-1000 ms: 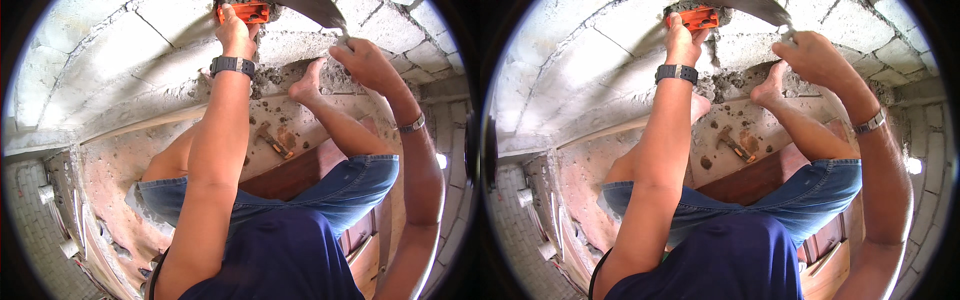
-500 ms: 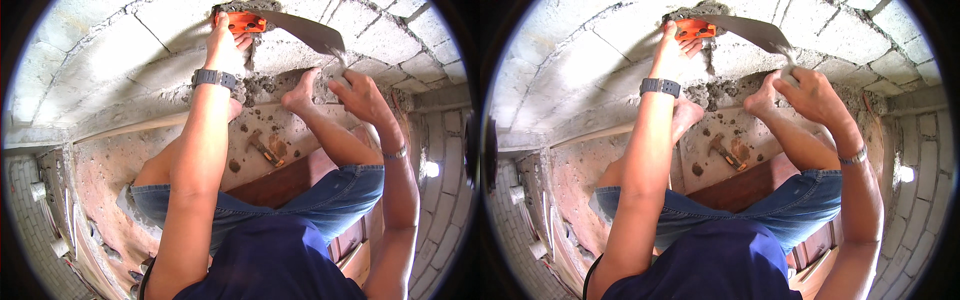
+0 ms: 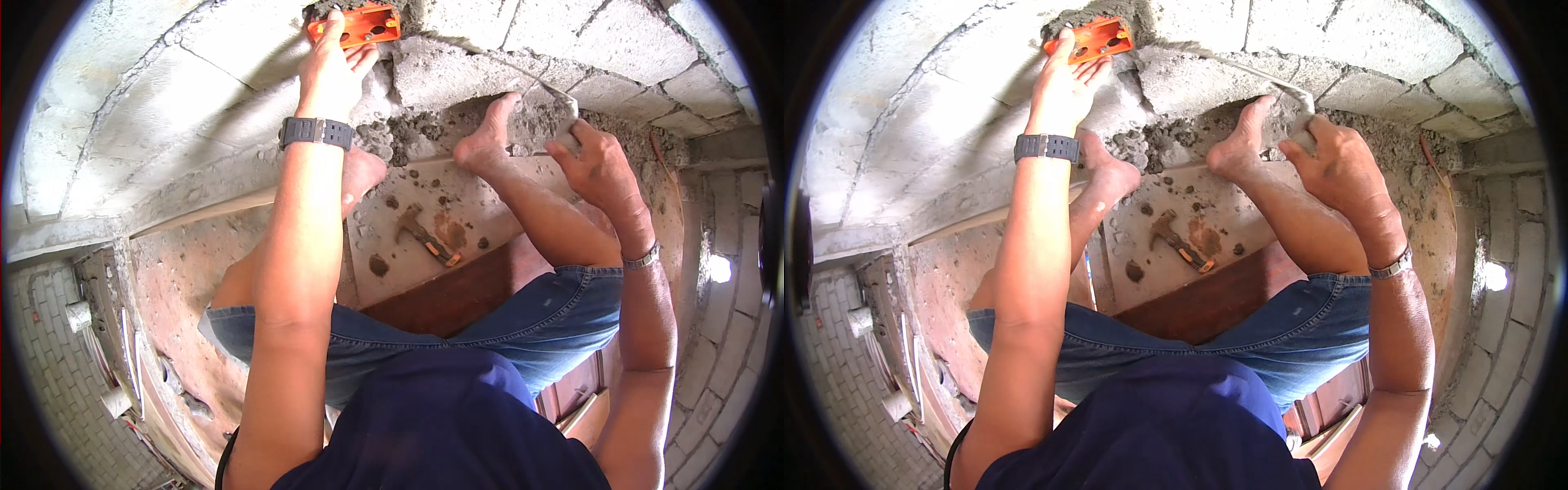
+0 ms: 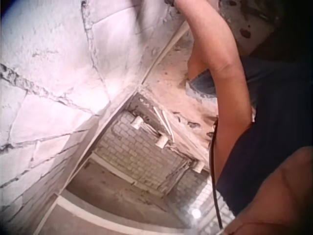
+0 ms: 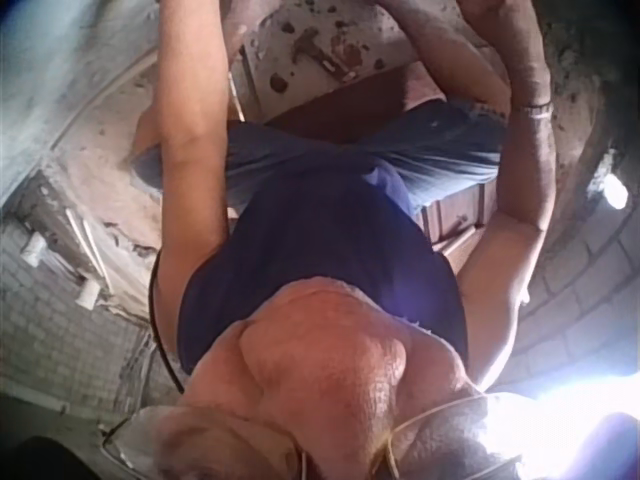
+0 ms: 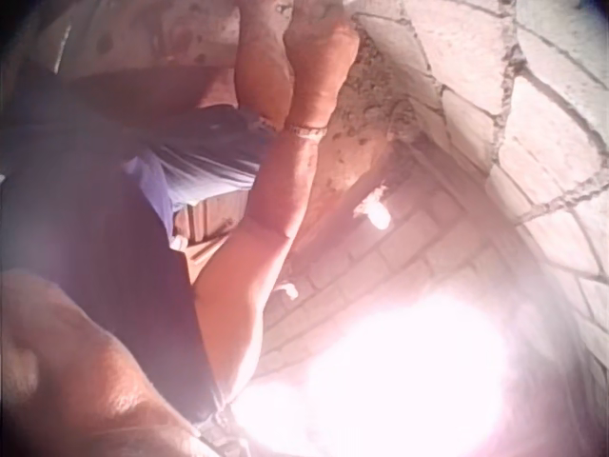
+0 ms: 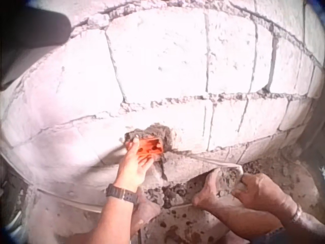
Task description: Applying mortar to patch a wall around an electrical box using a trowel and checking level.
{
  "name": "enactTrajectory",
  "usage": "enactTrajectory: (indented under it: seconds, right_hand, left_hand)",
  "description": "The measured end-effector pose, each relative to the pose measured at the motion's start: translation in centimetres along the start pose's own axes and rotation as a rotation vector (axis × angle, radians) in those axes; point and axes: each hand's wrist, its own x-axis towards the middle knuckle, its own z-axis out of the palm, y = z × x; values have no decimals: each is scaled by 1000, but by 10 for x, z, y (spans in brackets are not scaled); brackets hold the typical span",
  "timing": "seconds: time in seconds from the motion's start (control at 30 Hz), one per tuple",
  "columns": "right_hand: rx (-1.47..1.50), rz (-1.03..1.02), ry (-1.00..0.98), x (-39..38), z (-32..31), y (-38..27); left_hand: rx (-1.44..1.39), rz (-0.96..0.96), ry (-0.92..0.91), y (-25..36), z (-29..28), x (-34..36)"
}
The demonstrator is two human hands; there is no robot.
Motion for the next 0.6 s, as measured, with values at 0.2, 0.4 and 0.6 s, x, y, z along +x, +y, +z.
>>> enactTrajectory:
  seconds: [0.2,0.4,0.6]
  right_hand:
    - [-144,-98,-48,31,-13,-19]
    - [-274,32,-217,64,-42,-48]
    - [-389,-47,-234,77,-68,-72]
  left_hand:
    - [-18,-54,131,-1,8,-1]
    - [2,7,155,-4,9,8]
    - [4,8,128,-8,4,16]
